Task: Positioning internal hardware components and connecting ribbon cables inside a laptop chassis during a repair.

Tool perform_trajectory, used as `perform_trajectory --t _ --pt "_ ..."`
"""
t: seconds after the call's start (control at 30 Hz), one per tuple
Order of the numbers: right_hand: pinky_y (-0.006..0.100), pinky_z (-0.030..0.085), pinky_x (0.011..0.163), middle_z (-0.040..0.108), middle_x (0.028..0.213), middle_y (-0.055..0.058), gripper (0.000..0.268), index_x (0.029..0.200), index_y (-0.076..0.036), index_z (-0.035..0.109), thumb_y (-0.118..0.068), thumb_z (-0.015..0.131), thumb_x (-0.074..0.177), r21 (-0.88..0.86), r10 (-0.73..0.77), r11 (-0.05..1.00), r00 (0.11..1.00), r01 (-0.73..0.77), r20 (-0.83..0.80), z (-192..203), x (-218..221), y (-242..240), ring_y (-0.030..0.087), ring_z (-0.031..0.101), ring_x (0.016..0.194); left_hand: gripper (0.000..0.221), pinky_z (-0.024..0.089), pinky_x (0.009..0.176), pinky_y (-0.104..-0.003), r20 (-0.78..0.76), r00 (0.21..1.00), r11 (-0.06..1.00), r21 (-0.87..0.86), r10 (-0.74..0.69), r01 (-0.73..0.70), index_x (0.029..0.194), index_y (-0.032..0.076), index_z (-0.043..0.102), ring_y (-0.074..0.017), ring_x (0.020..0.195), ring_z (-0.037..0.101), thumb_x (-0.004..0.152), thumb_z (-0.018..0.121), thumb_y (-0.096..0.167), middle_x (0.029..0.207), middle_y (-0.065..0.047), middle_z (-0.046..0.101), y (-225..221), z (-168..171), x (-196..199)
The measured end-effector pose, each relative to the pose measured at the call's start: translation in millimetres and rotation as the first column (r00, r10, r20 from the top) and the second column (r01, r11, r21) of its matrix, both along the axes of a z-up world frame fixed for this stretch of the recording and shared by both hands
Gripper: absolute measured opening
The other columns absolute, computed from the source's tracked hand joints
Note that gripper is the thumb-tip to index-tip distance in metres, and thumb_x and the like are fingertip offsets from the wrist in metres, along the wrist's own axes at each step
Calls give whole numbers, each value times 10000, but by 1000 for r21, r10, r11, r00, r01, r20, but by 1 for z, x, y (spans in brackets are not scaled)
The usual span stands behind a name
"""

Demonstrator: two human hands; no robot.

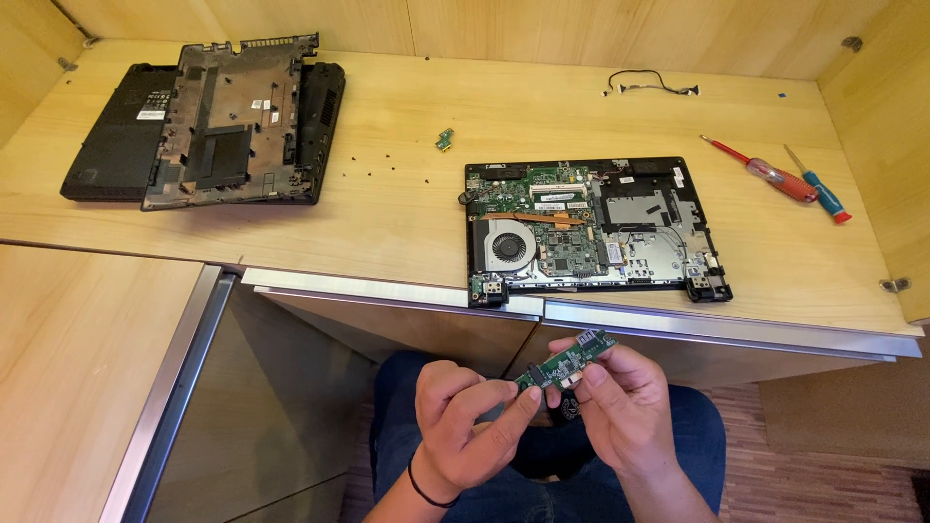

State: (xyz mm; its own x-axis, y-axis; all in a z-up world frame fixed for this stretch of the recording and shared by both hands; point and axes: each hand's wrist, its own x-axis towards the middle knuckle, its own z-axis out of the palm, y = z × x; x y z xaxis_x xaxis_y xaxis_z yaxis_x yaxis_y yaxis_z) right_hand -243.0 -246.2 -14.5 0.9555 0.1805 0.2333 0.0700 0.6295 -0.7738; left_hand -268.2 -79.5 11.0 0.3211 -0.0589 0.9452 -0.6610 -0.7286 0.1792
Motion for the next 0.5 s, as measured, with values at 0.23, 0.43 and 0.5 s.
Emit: perform_trajectory --t 0.23,0.43,0.5 --pt "338 521 540 678 927 240 145 964 91 640 -21 593 884 -80 -73 994 997 69 -36 -9 -3 -7 266 584 645 67 416 624 -355 -49 998 999 7 -46 46 859 116 669 -206 727 510 871 614 81 919 -33 633 -3 0 -2" --pt "342 522 516 645 785 219 78 817 75 599 15 599 867 -92 -130 988 988 123 -79 -18 -2 -16 267 562 568 75 407 634 -333 -93 993 997 4 -73 74 889 125 603 -214 736 501 862 664 92 919 -23 656 -7 4 -1" --pt "335 530 528 656 795 215 72 830 69 604 13 595 873 -97 -129 988 989 122 -73 -20 -2 -21 259 587 592 105 413 649 -328 -131 987 996 -2 -92 92 922 116 597 -214 745 508 862 683 109 920 -15 659 -9 5 -1"
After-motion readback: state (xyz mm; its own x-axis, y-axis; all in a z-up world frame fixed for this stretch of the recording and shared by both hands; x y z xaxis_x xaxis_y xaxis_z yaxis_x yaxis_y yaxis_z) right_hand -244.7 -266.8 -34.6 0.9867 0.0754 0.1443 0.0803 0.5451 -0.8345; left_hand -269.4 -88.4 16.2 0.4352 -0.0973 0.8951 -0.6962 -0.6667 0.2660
